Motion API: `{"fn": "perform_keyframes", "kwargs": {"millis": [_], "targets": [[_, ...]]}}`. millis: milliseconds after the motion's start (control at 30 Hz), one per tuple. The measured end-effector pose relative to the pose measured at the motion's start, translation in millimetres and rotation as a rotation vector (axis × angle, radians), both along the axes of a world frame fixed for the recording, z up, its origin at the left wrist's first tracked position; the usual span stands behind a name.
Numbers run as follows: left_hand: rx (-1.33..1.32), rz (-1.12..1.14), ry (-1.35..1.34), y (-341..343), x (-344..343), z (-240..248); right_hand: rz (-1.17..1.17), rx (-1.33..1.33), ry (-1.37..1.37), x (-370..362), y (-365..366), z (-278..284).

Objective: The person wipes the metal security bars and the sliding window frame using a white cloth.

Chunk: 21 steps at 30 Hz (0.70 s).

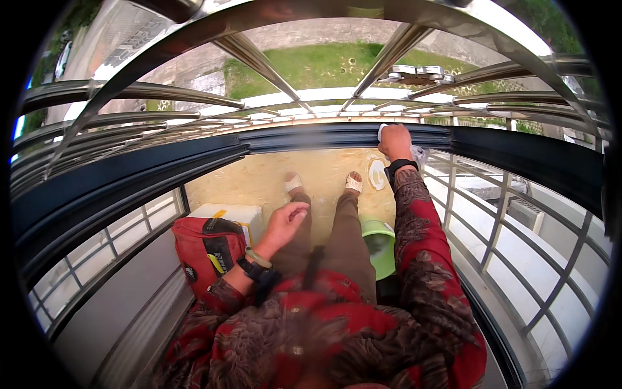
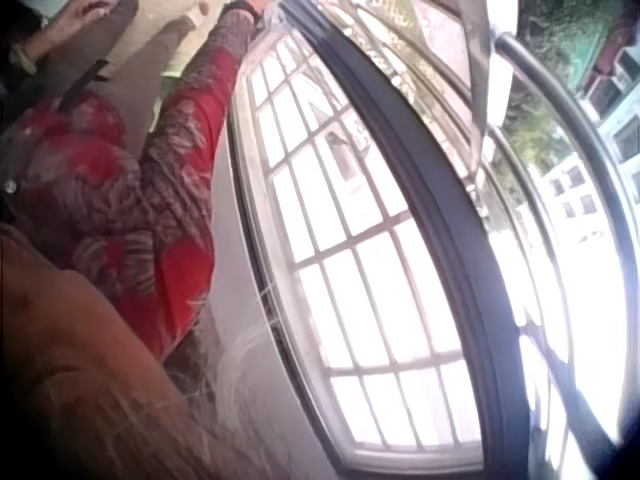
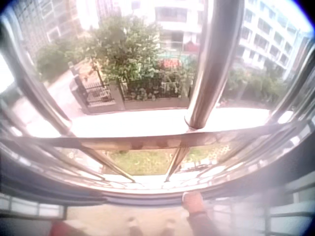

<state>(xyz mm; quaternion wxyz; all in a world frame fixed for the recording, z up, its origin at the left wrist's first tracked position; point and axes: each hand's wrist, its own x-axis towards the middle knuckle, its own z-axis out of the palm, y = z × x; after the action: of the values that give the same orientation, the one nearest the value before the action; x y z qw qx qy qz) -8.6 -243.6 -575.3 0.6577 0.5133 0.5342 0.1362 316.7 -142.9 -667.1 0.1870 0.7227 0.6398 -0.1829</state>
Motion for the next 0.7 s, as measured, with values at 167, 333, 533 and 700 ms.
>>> {"fn": "perform_keyframes", "kwargs": {"millis": [167, 333, 533, 700], "targets": [[0.002, 0.101, 0.011, 10.1, -47.9, 6.4, 0.088, -0.061, 0.087, -102.6, 28.5, 14.4], [0.018, 0.163, 0.046, 7.1, -91.7, 3.6, 0.162, -0.076, 0.168, -189.8, 49.5, -2.9], [-0.003, 0.202, 0.082, 0.9, -121.8, 3.9, 0.197, -0.092, 0.236, -256.7, 65.0, 4.5], [-0.010, 0.106, 0.146, -2.7, -123.5, -1.3, 0.192, -0.032, 0.231, -260.7, 61.4, -3.0]]}}
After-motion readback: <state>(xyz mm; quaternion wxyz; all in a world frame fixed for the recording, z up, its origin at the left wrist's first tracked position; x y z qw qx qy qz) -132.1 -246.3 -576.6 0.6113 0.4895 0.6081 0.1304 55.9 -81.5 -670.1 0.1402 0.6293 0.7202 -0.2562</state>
